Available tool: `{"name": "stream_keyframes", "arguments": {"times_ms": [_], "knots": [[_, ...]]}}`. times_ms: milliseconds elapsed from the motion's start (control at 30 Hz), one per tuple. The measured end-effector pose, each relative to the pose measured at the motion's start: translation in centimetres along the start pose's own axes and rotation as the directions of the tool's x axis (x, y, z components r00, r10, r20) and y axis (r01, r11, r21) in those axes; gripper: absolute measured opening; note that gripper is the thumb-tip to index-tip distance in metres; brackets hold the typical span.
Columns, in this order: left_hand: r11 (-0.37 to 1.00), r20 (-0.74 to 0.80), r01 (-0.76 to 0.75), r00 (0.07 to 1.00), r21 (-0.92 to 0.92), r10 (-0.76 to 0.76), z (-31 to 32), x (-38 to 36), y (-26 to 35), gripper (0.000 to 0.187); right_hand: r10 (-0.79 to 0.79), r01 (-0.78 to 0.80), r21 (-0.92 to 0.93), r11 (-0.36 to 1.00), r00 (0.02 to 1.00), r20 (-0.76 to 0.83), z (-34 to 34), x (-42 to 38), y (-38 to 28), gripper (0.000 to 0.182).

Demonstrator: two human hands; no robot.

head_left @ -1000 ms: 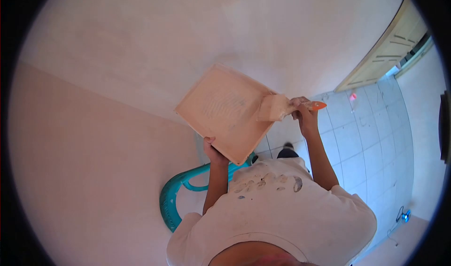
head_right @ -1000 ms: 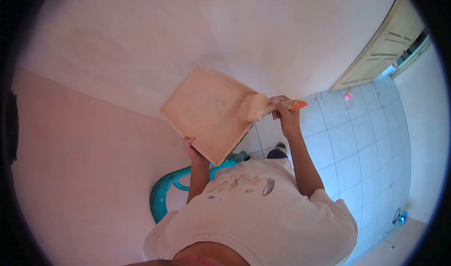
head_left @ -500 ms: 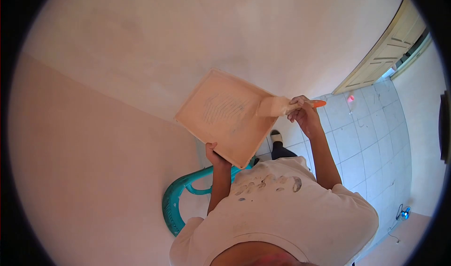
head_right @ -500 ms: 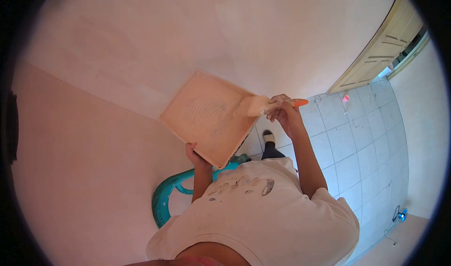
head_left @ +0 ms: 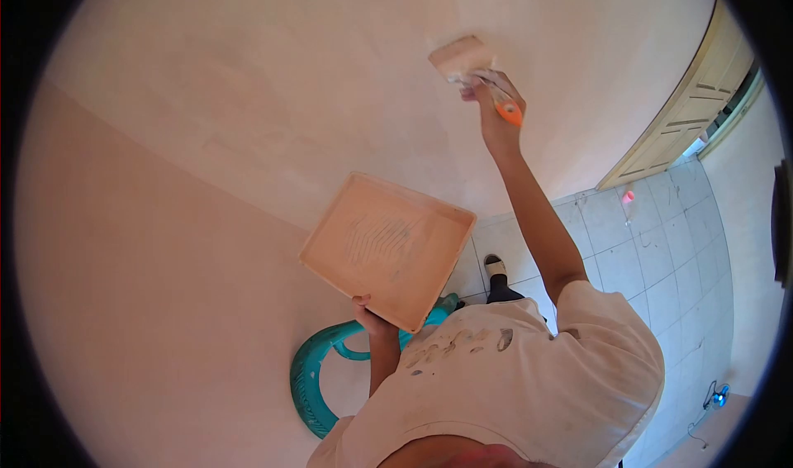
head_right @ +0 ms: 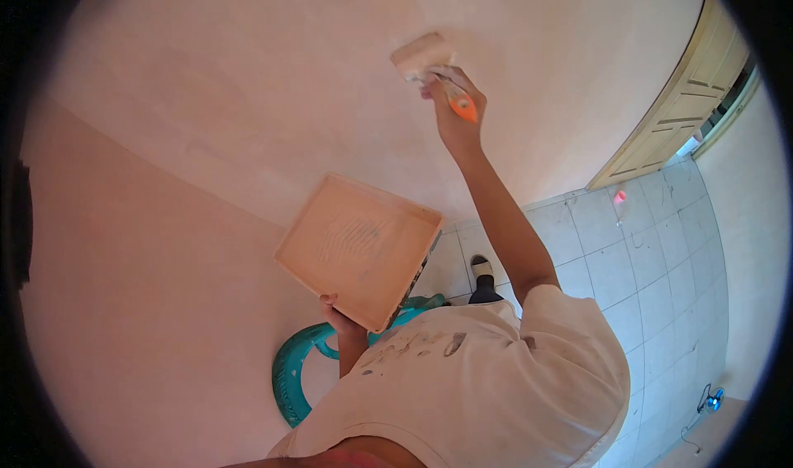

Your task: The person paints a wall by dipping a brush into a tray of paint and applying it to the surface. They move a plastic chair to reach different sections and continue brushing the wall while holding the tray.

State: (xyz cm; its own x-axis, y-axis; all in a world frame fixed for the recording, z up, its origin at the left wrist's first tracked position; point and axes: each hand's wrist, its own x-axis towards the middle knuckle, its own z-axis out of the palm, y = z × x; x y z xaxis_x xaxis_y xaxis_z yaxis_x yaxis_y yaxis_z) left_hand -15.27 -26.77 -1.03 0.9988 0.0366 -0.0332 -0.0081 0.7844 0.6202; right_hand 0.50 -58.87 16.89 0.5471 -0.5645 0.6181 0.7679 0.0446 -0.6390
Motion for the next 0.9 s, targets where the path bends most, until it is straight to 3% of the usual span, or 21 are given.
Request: {"name": "stream_keyframes", "arguments": {"times_ms": [33, 100, 167, 233, 300, 333, 433, 500, 567, 700, 833, 900], "knots": [[1.000, -0.049, -0.011, 0.999, 0.008, 0.011, 0.9, 0.3, 0.2, 0.070, 0.010, -0.010, 0.004, 1.000, 1.000, -0.004, 0.2, 1.9, 1.7, 0.013], [1.000, -0.048, -0.012, 0.999, -0.003, 0.012, 0.4, 0.6, 0.1, 0.069, -0.221, 0.220, -0.130, 0.967, 0.975, 0.006, 0.2, 3.5, 6.7, 0.011], [1.000, -0.045, -0.015, 0.999, -0.016, 0.014, 0.3, 0.4, 0.1, 0.068, -0.284, 0.278, -0.199, 0.940, 0.959, -0.004, -0.7, 2.3, 10.9, 0.009], [0.999, -0.062, -0.037, 0.997, -0.013, 0.036, 1.1, 0.5, 0.3, 0.067, -0.121, 0.101, -0.200, 0.975, 0.989, -0.090, -1.5, -0.8, 12.9, 0.008], [0.999, -0.059, -0.031, 0.998, -0.024, 0.030, 0.2, 1.4, 0.3, 0.067, 0.265, -0.285, -0.093, 0.954, 0.946, -0.185, -2.2, -3.7, 12.7, 0.010], [0.999, -0.067, -0.019, 0.998, -0.034, 0.017, 0.2, 1.1, 0.4, 0.067, 0.271, -0.291, -0.096, 0.952, 0.946, -0.179, -2.2, -4.6, 12.6, 0.010], [0.999, -0.094, -0.046, 0.994, 0.011, 0.047, 0.8, 1.1, 0.6, 0.067, 0.238, -0.252, -0.020, 0.968, 0.934, -0.266, -1.1, -3.9, 12.3, 0.013], [0.999, -0.112, -0.037, 0.993, 0.023, 0.039, 0.3, 1.3, 0.6, 0.068, 0.063, -0.082, -0.121, 0.989, 0.986, -0.157, 0.7, -0.1, 10.4, 0.012], [0.999, -0.126, -0.027, 0.992, 0.034, 0.031, -0.2, 1.5, 0.6, 0.069, 0.057, -0.041, 0.098, 0.994, 0.984, -0.171, 3.6, 4.2, 7.6, 0.011], [0.999, -0.140, -0.021, 0.990, 0.024, 0.024, -0.8, 1.8, 0.7, 0.070, -0.100, 0.105, 0.052, 0.993, 0.990, -0.100, 5.7, 7.5, 3.2, 0.011], [1.000, -0.147, 0.008, 0.989, 0.001, -0.007, -2.0, 2.3, 0.4, 0.071, -0.218, 0.209, -0.096, 0.973, 0.972, -0.088, 4.0, 4.1, 9.9, 0.012], [1.000, -0.137, 0.005, 0.991, -0.002, -0.005, -2.6, 2.5, 0.4, 0.071, -0.024, 0.001, -0.204, 0.979, 0.993, -0.111, 1.7, -0.1, 13.2, 0.013]]}}
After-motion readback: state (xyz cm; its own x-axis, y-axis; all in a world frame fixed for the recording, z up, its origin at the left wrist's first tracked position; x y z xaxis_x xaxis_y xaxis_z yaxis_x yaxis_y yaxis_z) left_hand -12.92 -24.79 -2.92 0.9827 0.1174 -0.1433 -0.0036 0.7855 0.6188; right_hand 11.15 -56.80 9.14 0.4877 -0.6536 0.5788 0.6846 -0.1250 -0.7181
